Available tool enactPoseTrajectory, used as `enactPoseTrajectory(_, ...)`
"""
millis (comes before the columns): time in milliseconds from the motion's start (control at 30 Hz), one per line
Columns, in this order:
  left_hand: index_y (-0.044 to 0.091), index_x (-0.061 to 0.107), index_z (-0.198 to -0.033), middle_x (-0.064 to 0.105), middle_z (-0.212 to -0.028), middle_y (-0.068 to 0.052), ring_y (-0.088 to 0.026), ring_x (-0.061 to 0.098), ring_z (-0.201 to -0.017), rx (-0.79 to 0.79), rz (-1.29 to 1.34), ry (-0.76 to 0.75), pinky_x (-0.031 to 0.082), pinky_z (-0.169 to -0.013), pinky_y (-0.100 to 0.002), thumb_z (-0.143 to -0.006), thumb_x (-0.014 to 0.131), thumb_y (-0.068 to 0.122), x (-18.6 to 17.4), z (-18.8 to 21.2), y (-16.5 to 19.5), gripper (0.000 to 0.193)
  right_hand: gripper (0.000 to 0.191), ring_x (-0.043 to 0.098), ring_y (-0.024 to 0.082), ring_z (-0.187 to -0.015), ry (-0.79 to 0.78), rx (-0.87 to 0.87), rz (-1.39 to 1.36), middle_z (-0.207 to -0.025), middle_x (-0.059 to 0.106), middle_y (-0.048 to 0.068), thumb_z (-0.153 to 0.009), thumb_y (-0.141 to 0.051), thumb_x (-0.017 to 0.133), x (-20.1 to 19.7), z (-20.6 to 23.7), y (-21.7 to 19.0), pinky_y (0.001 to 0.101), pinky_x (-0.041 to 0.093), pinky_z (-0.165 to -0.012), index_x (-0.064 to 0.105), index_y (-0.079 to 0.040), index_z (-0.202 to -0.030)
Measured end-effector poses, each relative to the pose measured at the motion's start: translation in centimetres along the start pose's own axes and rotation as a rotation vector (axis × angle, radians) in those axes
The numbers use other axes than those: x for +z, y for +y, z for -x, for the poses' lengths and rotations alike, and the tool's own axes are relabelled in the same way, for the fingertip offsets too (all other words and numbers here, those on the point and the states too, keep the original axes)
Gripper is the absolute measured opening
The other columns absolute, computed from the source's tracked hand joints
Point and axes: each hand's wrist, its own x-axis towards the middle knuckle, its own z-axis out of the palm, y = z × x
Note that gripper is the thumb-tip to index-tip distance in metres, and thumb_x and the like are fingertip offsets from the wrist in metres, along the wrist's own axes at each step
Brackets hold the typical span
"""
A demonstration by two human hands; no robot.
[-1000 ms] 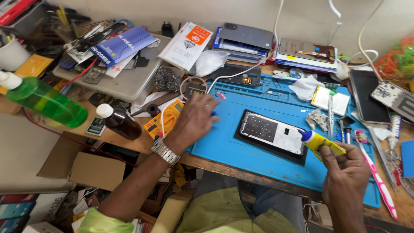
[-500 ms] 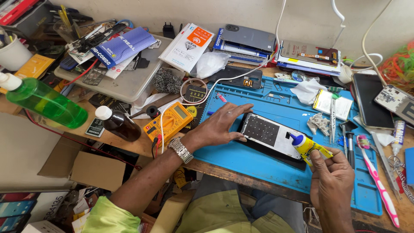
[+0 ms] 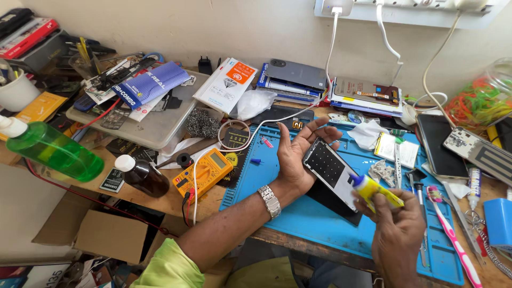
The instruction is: The person applies adhesive from a tube to the frame of a mobile phone, peels a protective film off a new screen assembly, and uses a pair of scissors to trim a small piece of tape or adhesive before attaching it to the screen.
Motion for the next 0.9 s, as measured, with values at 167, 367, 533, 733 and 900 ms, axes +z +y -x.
enactPoseTrajectory(167,-0.001,0.050,-0.146,0.061,-0.132,-0.020,-0.029,0.057,-0.130,-0.031,-0.003,-0.002,0.046,-0.114,-0.042,-0.093,0.021,0.091,0.4,0.0,0.6,0.110,0.042,0.075,0.021,-0.097,-0.188,-0.077,0.273,-0.107,0.075,0.020,-0.098,-0.003,0.064,4.3,-1.8,-1.2,0.0303,0.060,-0.087,0.060,0.005,-0.139)
enactPoseTrajectory(367,-0.001,0.045,-0.151,0.058,-0.140,-0.020,-0.030,0.053,-0.137,-0.038,-0.019,-0.011,0.039,-0.120,-0.042,-0.093,0.017,0.091,1.0,0.6,1.4,0.113,0.030,0.063,0.017,-0.071,-0.065,-0.195,0.692,-0.085,0.075,0.016,-0.096,-0.007,0.076,6.8,-1.5,-0.5,0.0302,0.048,-0.058,0.075,0.000,-0.125)
enactPoseTrajectory(533,-0.002,0.045,-0.151,0.058,-0.140,-0.020,-0.030,0.052,-0.137,-0.043,-0.023,-0.007,0.036,-0.123,-0.043,-0.092,0.016,0.092,1.3,1.0,1.3,0.114,0.029,0.066,0.008,-0.073,-0.060,-0.379,0.739,-0.095,0.078,0.011,-0.094,-0.009,0.077,6.9,-0.9,-0.2,0.0233,0.052,-0.057,0.075,-0.002,-0.122)
enactPoseTrajectory(733,-0.002,0.046,-0.151,0.058,-0.140,-0.021,-0.030,0.052,-0.138,-0.043,-0.049,0.000,0.034,-0.125,-0.043,-0.091,0.015,0.093,1.7,1.2,1.5,0.116,0.027,0.072,0.011,-0.085,-0.090,-0.443,0.757,-0.105,0.078,0.015,-0.093,-0.007,0.076,7.0,-0.5,-0.4,0.0236,0.057,-0.062,0.073,0.000,-0.119)
enactPoseTrajectory(900,-0.001,0.046,-0.151,0.058,-0.140,-0.020,-0.029,0.052,-0.138,-0.046,-0.063,0.005,0.034,-0.126,-0.043,-0.090,0.014,0.093,1.8,1.3,1.6,0.117,0.029,0.075,0.017,-0.097,-0.120,-0.488,0.778,-0.111,0.076,0.017,-0.091,-0.004,0.077,7.0,-0.3,-0.4,0.0266,0.059,-0.074,0.073,-0.001,-0.119)
